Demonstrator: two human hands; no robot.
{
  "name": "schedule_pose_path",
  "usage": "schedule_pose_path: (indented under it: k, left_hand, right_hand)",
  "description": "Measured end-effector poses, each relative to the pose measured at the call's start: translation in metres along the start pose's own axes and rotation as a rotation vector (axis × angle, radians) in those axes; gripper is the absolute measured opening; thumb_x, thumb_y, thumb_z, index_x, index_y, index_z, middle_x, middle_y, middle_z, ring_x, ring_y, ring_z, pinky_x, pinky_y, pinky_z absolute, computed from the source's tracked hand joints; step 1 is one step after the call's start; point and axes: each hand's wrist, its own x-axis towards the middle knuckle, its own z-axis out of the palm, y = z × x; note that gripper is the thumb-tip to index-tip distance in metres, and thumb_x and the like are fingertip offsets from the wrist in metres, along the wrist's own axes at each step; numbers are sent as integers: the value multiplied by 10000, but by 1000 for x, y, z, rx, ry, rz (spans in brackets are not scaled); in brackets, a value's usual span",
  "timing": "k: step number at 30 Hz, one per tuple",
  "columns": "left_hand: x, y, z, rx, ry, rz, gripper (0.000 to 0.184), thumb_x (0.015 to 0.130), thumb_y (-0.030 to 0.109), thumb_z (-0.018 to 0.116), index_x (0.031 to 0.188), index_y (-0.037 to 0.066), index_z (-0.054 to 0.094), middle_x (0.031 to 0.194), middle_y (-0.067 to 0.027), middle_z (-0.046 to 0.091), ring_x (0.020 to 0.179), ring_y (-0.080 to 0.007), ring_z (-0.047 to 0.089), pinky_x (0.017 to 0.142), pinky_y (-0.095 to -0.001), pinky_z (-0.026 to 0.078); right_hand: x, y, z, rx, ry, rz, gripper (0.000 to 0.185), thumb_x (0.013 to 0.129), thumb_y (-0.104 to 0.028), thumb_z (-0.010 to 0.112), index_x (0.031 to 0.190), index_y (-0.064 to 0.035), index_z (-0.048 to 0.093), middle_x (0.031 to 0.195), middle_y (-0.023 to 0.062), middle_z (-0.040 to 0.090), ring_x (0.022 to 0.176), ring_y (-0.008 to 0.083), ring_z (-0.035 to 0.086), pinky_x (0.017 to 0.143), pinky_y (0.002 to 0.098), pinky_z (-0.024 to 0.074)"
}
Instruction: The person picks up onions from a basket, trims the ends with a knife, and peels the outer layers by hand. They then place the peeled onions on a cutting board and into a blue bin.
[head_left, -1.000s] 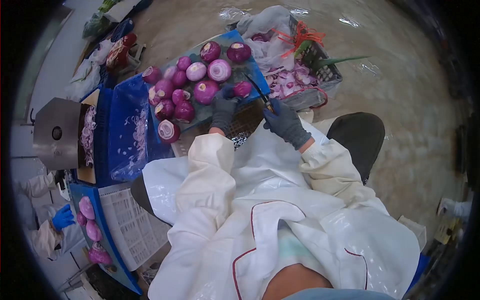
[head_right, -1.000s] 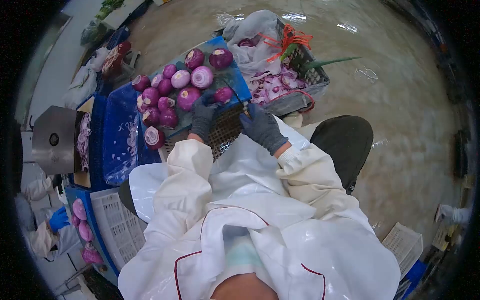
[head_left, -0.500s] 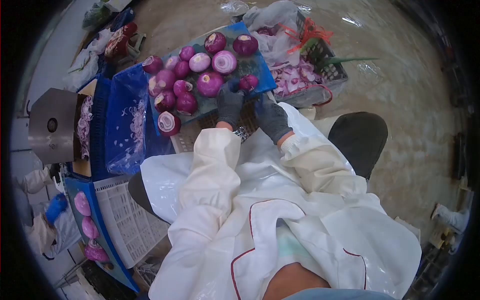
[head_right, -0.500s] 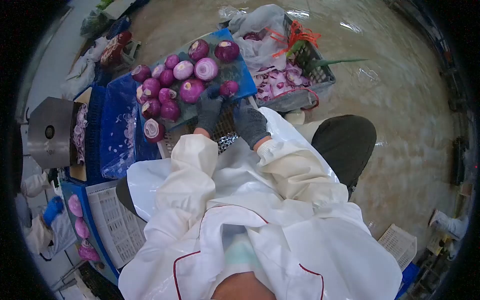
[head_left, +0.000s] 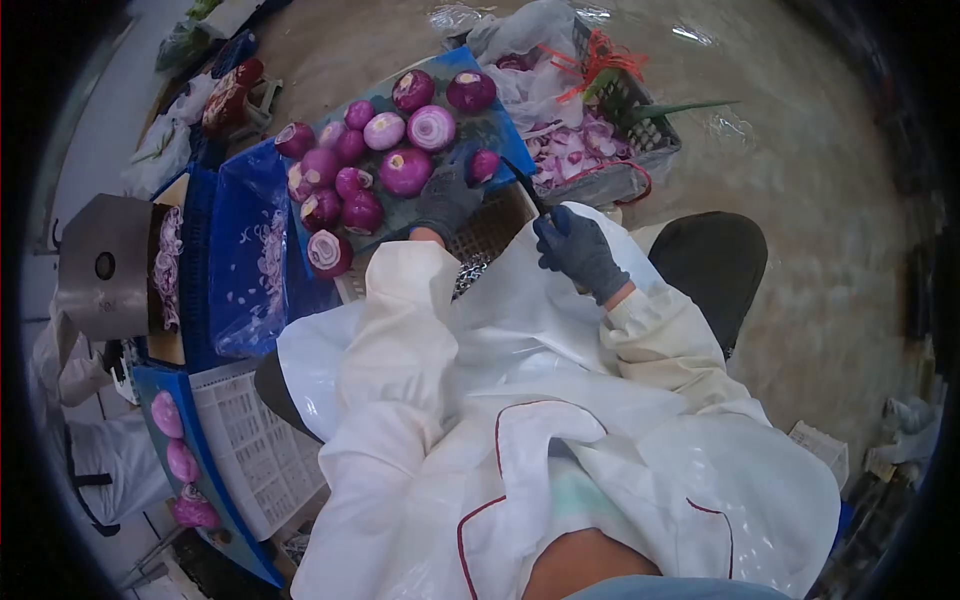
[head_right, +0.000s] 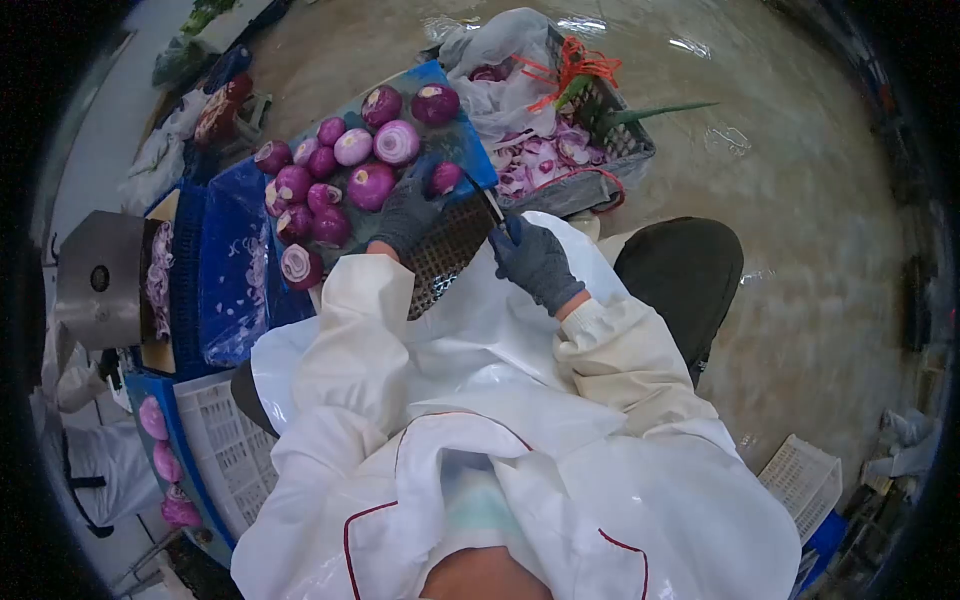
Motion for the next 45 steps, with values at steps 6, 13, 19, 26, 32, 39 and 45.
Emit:
schedule_pose_path:
  k: [6, 13, 19, 26, 32, 39, 45]
  left_hand:
    - [-18, 4, 6, 2, 84, -128, 586, 776, 268, 700, 1288, 63, 503, 1263, -206, 542, 1147, -384, 533, 954, -453, 442]
    - [-27, -1, 15, 313, 97, 25, 493, 736, 234, 724, 1157, 45, 550, 1067, -205, 595, 1016, -408, 565, 874, -463, 465]
    - [-14, 14, -9, -656, 129, -249, 360, 813, 123, 703, 1135, 65, 553, 1021, -81, 622, 881, -234, 631, 741, -333, 515]
    - [10, 52, -39, -1223, 56, -160, 382, 809, 58, 692, 1149, 70, 518, 1018, -61, 605, 887, -181, 636, 718, -299, 543]
    - [31, 62, -29, -1102, -21, -228, 387, 791, 4, 655, 1148, 50, 513, 1027, -93, 612, 836, -196, 644, 676, -304, 550]
    - [31, 82, -31, -1224, -68, -162, 405, 813, -2, 638, 1200, 26, 525, 1019, -105, 636, 835, -197, 642, 686, -304, 545]
    - [18, 70, -67, -1573, -127, -257, 331, 867, 67, 642, 1183, 41, 550, 1064, -101, 643, 851, -174, 637, 679, -297, 533]
  right_hand:
    - [34, 20, 16, 390, -52, 77, 226, 943, -223, 554, 982, -1, 568, 724, 100, 633, 568, 169, 654, 513, 298, 521]
    - [75, 42, 40, 350, -14, -69, 290, 911, -221, 594, 1098, -1, 562, 786, 132, 642, 585, 205, 654, 552, 332, 528]
    - [68, 20, 12, 90, 152, -453, 429, 861, -190, 638, 1272, -107, 548, 971, 174, 656, 822, 333, 660, 710, 394, 526]
    - [37, -40, -20, -359, 267, -754, 451, 842, -192, 636, 1287, -204, 563, 859, 130, 625, 746, 324, 628, 638, 425, 498]
    - [44, -29, -32, -579, 475, -776, 520, 762, -105, 656, 1273, -157, 572, 822, 100, 604, 728, 291, 602, 604, 414, 466]
    - [62, 14, -66, -573, 747, -470, 473, 775, -97, 628, 1244, -126, 579, 902, 133, 637, 805, 329, 620, 689, 444, 480]
    - [81, 53, -75, -451, 703, -425, 380, 859, -90, 558, 1237, -110, 595, 1049, 164, 662, 913, 328, 646, 792, 407, 499]
